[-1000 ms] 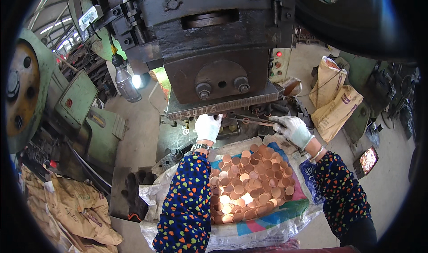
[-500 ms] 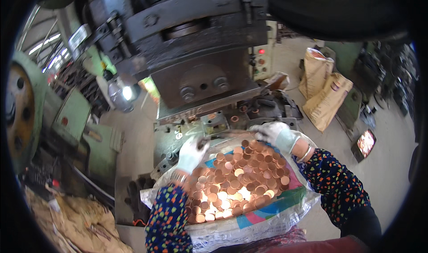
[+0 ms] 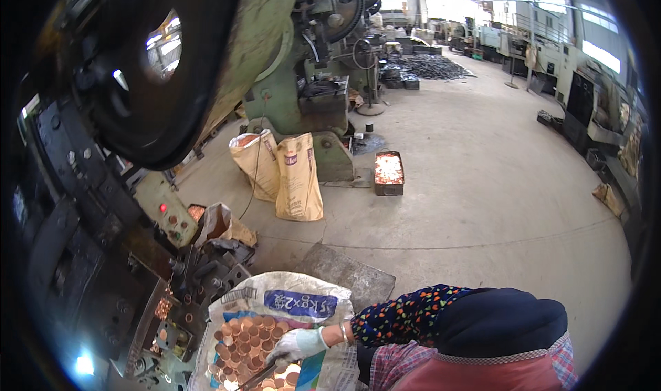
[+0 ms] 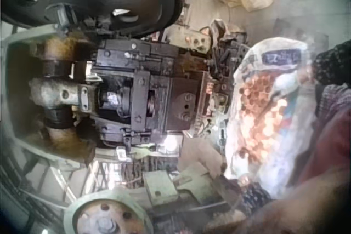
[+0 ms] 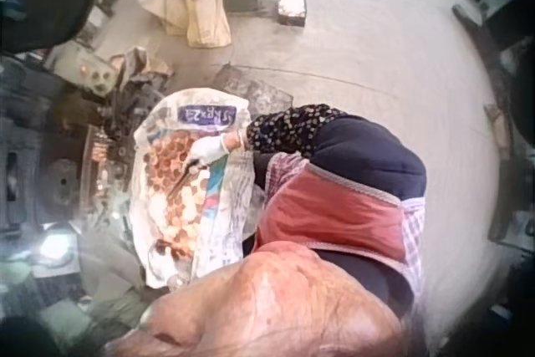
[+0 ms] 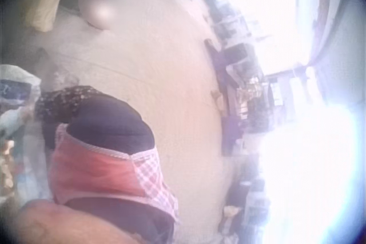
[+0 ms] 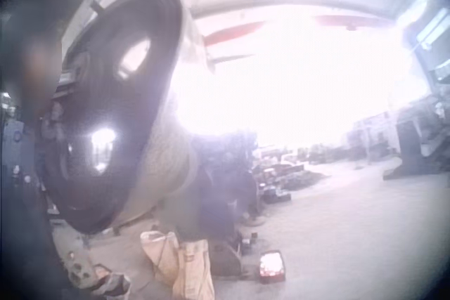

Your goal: The person repeatedly picks copper discs from a large sack and places them into a press machine using tweezers. The person uses both hands to handle the discs and tweezers, feeding them one at a time into the machine's die area.

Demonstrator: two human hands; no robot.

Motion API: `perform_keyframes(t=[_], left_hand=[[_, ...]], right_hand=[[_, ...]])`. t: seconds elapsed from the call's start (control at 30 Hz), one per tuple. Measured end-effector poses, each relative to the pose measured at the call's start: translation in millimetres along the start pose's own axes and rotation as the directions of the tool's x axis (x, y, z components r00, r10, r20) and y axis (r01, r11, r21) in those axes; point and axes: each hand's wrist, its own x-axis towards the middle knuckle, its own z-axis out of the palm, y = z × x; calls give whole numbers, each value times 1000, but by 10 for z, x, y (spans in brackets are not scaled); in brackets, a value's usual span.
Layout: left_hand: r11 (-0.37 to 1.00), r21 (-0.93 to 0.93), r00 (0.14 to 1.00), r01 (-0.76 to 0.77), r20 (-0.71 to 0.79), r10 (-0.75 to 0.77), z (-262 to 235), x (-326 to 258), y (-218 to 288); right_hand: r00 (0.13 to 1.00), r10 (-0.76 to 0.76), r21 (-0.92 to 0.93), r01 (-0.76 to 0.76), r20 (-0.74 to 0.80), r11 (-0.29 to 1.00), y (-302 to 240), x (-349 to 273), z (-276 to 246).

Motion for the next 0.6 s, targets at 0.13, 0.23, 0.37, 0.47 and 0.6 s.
perform_keyframes(t=[0.13,0.23,0.37,0.47,0.6], left_hand=[[997,-41,998,-63,20,64,221,248,311],[993,-68,995,-94,21,96,295,354,457],[989,-86,992,-121,20,123,326,424,536],[987,-93,991,-129,10,131,337,440,575],[986,-98,991,-135,2,135,350,441,601]], right_hand=[[1000,4,59,-4,8,998,80,-90,55],[997,-62,12,62,-54,998,30,-87,28],[998,-43,24,43,-36,999,7,-51,-2],[997,-42,-1,42,-65,999,51,-28,21],[998,-33,-34,31,-51,999,127,1,86]])
